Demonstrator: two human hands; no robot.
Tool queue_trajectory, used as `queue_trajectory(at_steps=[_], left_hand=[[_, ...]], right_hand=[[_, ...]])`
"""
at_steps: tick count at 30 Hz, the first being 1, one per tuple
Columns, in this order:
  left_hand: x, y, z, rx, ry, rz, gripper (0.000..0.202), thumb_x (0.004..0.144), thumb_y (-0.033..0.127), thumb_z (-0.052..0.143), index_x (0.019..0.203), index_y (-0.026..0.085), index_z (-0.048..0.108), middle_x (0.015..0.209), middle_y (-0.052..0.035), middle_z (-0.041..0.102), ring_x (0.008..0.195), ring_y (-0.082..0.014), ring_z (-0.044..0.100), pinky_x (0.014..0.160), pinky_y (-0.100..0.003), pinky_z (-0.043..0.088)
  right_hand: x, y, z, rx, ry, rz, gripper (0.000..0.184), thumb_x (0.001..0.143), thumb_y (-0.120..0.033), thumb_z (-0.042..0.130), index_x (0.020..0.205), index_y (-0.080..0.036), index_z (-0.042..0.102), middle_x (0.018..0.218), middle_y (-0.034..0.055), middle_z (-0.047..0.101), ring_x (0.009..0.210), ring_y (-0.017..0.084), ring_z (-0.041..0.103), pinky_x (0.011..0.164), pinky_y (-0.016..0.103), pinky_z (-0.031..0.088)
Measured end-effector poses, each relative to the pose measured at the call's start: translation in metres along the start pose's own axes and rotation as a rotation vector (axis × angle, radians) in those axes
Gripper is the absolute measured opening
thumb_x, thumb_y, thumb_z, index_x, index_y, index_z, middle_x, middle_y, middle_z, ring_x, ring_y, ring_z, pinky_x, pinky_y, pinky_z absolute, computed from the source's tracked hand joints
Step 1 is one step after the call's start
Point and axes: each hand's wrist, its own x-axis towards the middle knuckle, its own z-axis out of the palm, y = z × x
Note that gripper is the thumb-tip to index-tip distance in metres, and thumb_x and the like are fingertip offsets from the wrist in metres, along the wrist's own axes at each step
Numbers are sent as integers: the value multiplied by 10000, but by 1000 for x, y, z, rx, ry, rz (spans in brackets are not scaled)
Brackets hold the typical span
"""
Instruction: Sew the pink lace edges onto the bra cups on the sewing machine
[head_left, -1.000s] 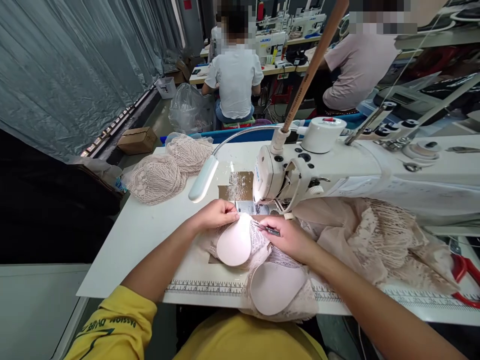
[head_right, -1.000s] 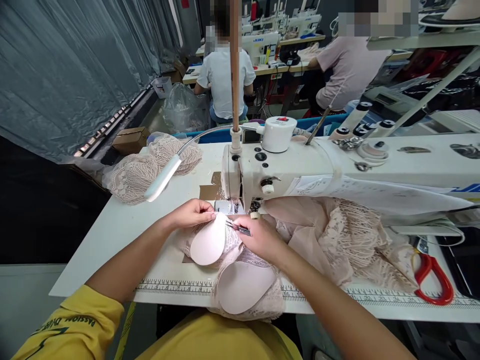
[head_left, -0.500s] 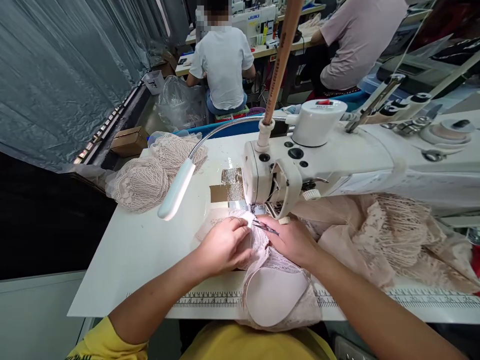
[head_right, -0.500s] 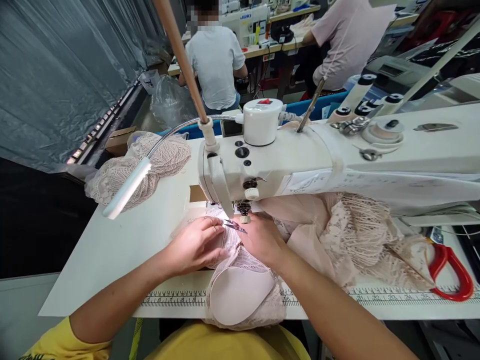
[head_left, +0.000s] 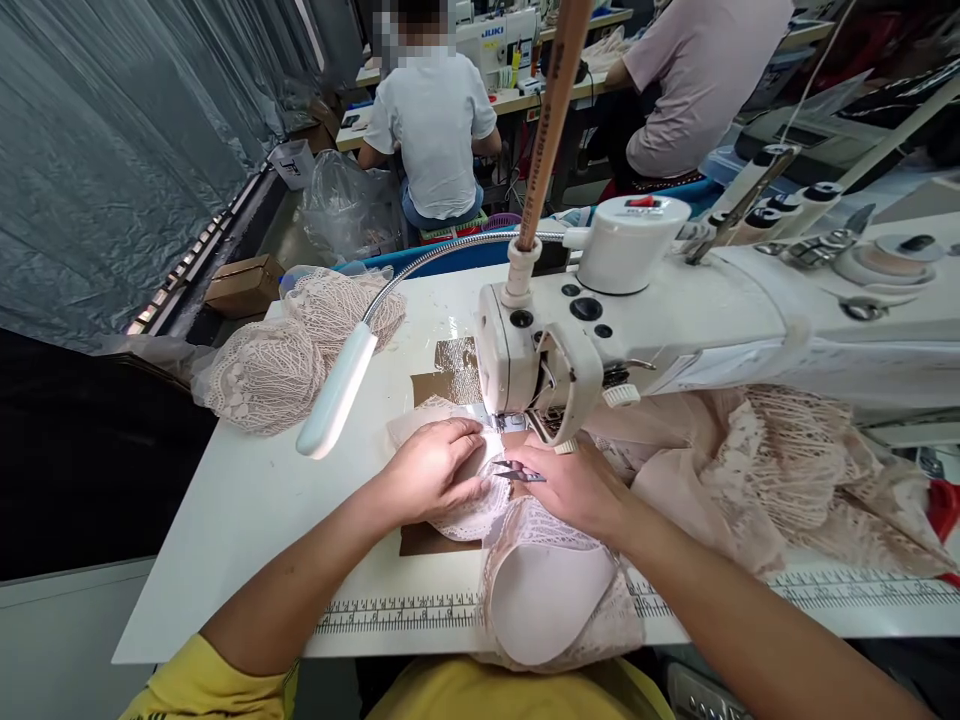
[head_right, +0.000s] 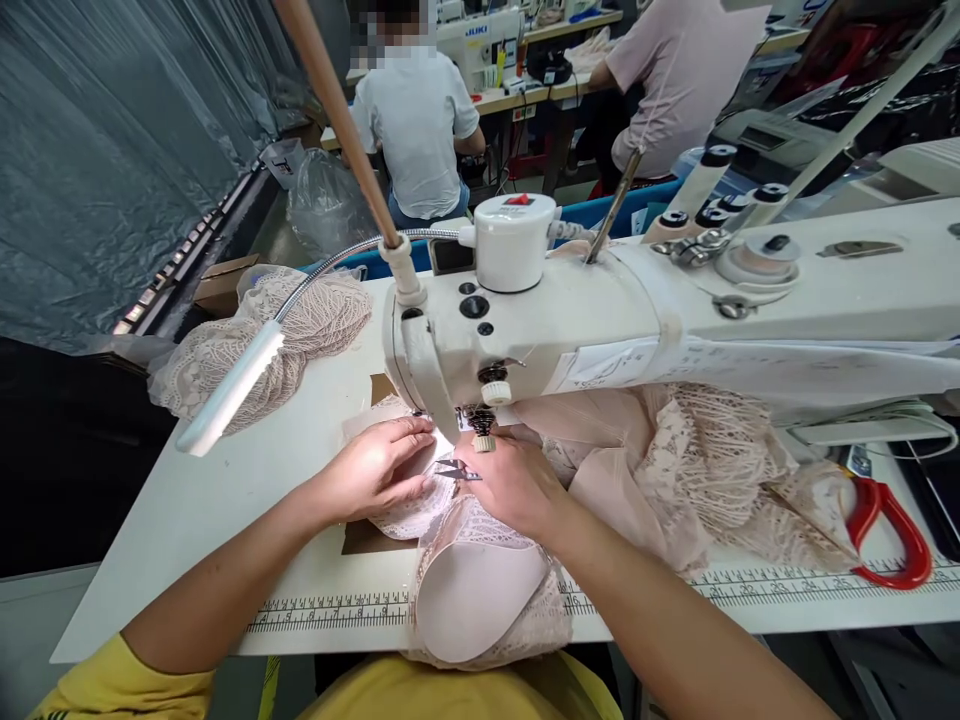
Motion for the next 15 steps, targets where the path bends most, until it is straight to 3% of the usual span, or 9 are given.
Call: queue_trajectory(at_steps=[2,4,8,11,15], left_hand=[[1,3,10,83,72,-16,484,864,395,538,1204,52,568,1268,-205,562,1154,-323,541,968,-453,464],[2,4,15,118,70,23,460,855,342,541,1212,52,555,1268,-201,563,1152,-325,535,967,-468,459],[-1,0,8,42,-11,169,411,830,278,552,1201,101,563,1249,-165,583,1152,-282,540,1005,-443,431],[-7,-4,2,-33,-19,197,353,838,281,548,1151,125,595,1222,-147,601,1135,-263,550,1003,-419,432],[-12,-2,4,-104,36,169,313,852,282,545,1121,137,610,1205,-142,609,1133,-254,544,978,-412,445]], right_hand=[[-1,1,2,1,18,6,175,791,-164,523,890,-209,660,730,21,609,688,169,519,609,268,317],[-1,2,4,4,47,24,196,776,-152,534,915,-206,661,747,25,620,705,172,532,620,268,324],[0,0,2,-19,43,13,277,793,-190,568,1055,-214,654,797,30,631,721,174,533,635,269,331],[0,-2,0,-45,0,-46,293,831,-286,590,1116,-235,637,845,25,635,704,160,518,617,264,316],[-2,-2,0,-45,24,-133,203,832,-249,552,1005,-236,658,765,5,605,655,145,486,595,269,282]])
